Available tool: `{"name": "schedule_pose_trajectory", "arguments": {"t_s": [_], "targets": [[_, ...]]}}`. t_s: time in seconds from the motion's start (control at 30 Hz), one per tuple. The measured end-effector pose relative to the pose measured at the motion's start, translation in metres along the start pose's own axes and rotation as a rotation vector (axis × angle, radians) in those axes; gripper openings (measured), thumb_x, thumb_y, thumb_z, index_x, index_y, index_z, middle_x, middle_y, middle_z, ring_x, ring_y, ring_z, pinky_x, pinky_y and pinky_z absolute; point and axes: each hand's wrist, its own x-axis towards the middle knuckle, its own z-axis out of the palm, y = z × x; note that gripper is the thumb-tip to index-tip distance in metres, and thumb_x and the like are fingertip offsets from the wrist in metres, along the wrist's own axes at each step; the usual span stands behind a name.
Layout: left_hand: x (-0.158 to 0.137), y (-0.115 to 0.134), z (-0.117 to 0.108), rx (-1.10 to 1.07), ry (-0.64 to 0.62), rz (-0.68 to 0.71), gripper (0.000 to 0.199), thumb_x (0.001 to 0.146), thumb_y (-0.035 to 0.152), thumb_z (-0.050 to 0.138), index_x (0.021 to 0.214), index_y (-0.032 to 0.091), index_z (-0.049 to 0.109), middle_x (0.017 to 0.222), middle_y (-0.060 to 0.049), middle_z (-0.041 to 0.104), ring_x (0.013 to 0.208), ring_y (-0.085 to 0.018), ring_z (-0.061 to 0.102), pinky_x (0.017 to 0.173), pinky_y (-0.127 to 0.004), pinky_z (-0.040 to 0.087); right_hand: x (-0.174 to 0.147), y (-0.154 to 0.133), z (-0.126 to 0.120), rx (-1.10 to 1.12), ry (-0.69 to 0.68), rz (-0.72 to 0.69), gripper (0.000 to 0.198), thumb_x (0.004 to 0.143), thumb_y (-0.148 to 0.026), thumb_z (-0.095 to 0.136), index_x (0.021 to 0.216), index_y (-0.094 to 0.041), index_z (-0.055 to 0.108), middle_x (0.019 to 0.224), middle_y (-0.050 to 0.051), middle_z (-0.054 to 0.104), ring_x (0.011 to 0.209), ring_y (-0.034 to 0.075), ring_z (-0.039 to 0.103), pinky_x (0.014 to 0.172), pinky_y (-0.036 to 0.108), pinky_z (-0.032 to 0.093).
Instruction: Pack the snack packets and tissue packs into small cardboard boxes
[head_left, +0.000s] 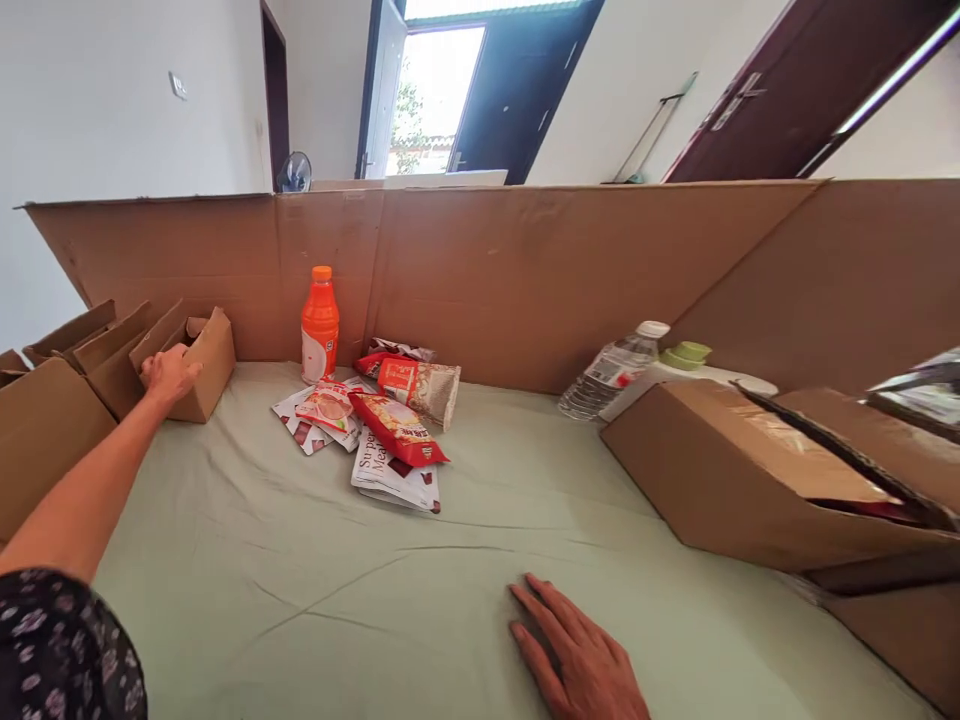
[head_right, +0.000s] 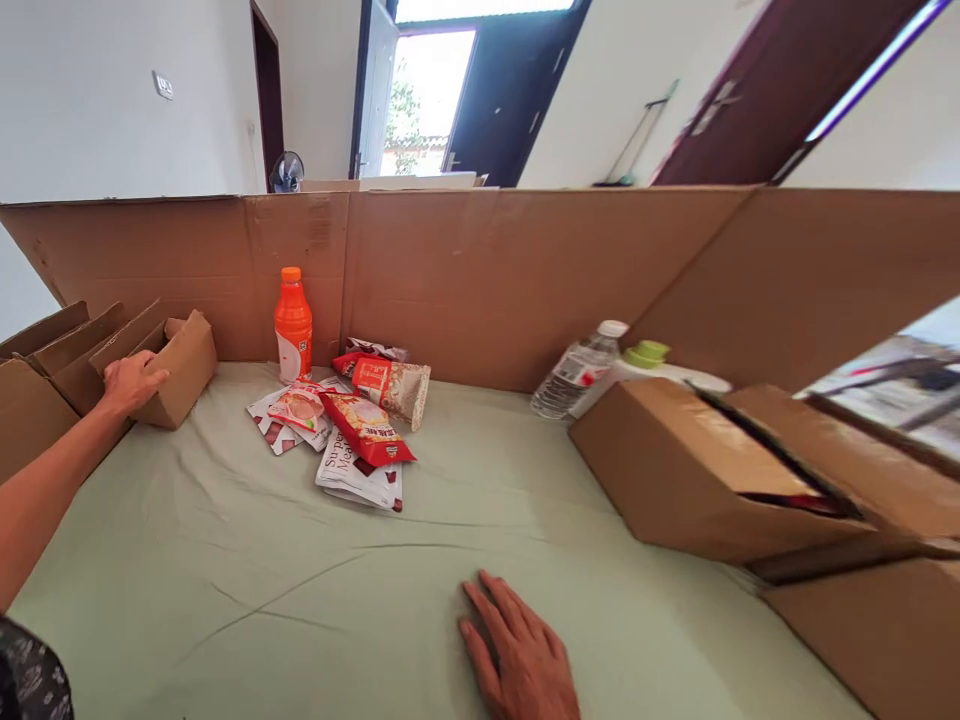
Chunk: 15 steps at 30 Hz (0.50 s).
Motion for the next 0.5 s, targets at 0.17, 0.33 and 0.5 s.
{"name": "schedule_pose_trajectory", "arguments": {"t_s": [0.17,0.33,0.5], "targets": [[-0.103,0.011,-0.032,-0.007,-0.121,0.107,0.029,0.085,0.046,0.060,0.094,0.020,0.069,0.100,-0.009,0.075,0.113,-0.034,0.066,0.102,-0.048,0.051,0.000,-0.004,0.000,0.078,0.056,0.013,0.047,0.100,-0.043,0.039,0.121,-0.022,0.075,0.138,0.014,0.068,0.126,0.033,0.065,0.097,0.051,0.055],[-0.224,0.040,-0.070,-0.152,-0.316,0.552,0.016,0.093,0.034,0.057,0.092,0.025,0.070,0.103,-0.004,0.076,0.115,-0.026,0.067,0.118,-0.043,0.043,0.021,-0.010,-0.005,0.289,0.066,0.066,0.042,0.097,-0.047,0.044,0.110,-0.026,0.078,0.136,0.012,0.069,0.122,0.033,0.066,0.096,0.054,0.056],[-0.267,0.075,-0.086,0.026,-0.256,0.802,0.014,0.091,0.016,0.059,0.090,0.027,0.068,0.095,0.000,0.069,0.122,-0.022,0.065,0.130,-0.045,0.023,0.104,-0.037,-0.024,0.588,0.091,0.078,0.033,0.091,-0.046,0.055,0.108,-0.028,0.077,0.142,0.010,0.065,0.129,0.032,0.061,0.102,0.054,0.052]]}}
